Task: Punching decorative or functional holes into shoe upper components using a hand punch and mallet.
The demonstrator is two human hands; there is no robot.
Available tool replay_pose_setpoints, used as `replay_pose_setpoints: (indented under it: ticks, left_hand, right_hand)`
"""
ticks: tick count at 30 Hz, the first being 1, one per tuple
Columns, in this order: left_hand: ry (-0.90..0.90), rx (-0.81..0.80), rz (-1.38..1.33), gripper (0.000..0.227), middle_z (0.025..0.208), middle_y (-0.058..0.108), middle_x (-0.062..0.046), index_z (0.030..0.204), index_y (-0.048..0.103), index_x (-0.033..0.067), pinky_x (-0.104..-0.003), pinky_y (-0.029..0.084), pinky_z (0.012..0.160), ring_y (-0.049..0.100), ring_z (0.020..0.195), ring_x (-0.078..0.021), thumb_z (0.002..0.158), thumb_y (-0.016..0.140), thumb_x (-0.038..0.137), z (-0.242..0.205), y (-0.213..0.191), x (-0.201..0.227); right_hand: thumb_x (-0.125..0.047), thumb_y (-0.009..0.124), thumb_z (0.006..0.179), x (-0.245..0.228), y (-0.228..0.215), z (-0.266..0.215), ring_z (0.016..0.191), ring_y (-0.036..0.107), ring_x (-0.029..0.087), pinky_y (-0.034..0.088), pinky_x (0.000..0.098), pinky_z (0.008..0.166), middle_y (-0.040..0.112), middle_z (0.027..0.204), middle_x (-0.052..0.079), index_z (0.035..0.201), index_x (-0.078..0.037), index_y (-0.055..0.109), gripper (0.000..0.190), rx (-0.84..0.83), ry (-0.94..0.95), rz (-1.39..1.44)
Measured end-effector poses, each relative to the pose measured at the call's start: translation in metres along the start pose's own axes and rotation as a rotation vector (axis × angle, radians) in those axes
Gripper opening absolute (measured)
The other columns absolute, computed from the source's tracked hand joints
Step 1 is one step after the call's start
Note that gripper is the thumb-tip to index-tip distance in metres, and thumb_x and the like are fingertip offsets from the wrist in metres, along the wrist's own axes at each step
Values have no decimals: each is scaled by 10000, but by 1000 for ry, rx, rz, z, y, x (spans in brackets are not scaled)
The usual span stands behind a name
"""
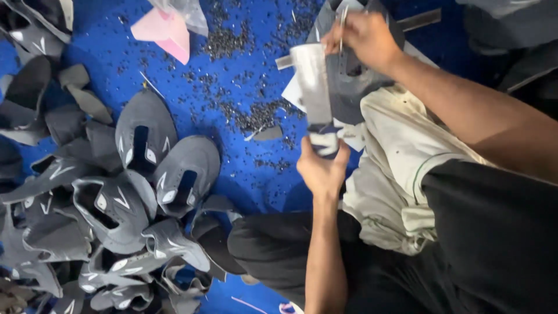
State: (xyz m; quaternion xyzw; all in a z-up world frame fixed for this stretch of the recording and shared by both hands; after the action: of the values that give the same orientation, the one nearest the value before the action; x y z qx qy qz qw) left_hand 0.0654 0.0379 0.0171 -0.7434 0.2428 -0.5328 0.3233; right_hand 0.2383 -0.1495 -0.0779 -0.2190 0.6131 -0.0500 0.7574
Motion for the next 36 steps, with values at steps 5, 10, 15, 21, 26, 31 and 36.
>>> replay_pose_setpoints:
  ticks: [5,10,15,21,26,31,36]
  left_hand:
    - [129,233,-487,426,707,652,-36,932,575,43,-343,561,610,615,583,-222,695,863,247,-9,-73,50]
    - [489,303,-560,400,807,637,-35,1004,551,77,-316,552,708,647,704,-208,742,812,228,18,-18,23]
    - [27,47,-132,371,787,686,-60,965,622,42,-340,564,667,750,704,-210,770,873,233,3,4,2]
    - [85,166,-554,380,745,660,-24,909,590,47,-331,556,647,615,648,-216,690,847,220,1,-101,84]
    - [489,208,-380,335,780,601,-89,897,567,75,-377,533,754,622,717,-273,703,802,215,37,-39,62]
    - [-26,-100,-162,437,834,765,-146,1043,673,24,-389,588,695,766,776,-320,759,828,317,1,0,-14]
    - [-212,-442,438,731,912,710,-278,1237,618,-29,-518,529,805,689,892,-452,817,844,525,-74,-42,-76]
  right_hand:
    - [-157,493,1159,62,11,13,1022,764,205,637,310,900,757,1095,109,1107,-12,622,201,27,383,616]
    - [-133,552,1093,25,-1,11,991,762,282,622,380,878,757,1057,166,1085,-29,653,146,-10,-36,-76]
    - [-126,549,1103,38,-3,14,1040,749,292,639,399,929,736,1088,158,1057,-70,603,91,-37,118,0]
    - [-123,461,1177,56,-6,39,1096,746,237,624,336,948,724,1153,142,1122,-6,576,173,-24,322,531]
    - [57,520,1032,-7,-19,18,1012,753,287,620,380,888,743,1134,199,1127,47,651,162,43,-28,147]
    - [18,556,1034,4,-35,24,971,753,264,623,369,859,757,1095,164,1087,6,692,147,197,-56,203]
    - [-132,578,1120,85,-74,-23,856,669,133,582,268,802,780,1149,78,1074,-64,693,141,407,256,963]
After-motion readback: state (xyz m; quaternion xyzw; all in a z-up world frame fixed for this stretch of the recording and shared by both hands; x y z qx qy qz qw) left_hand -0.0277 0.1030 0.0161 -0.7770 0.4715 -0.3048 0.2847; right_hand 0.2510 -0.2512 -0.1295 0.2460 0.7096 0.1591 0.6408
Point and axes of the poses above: each hand's wrist, its own z-axis towards the middle knuckle, its own y-axis out of the palm, x = y × z, the point moved 7 cm from there along z, towards the middle knuckle
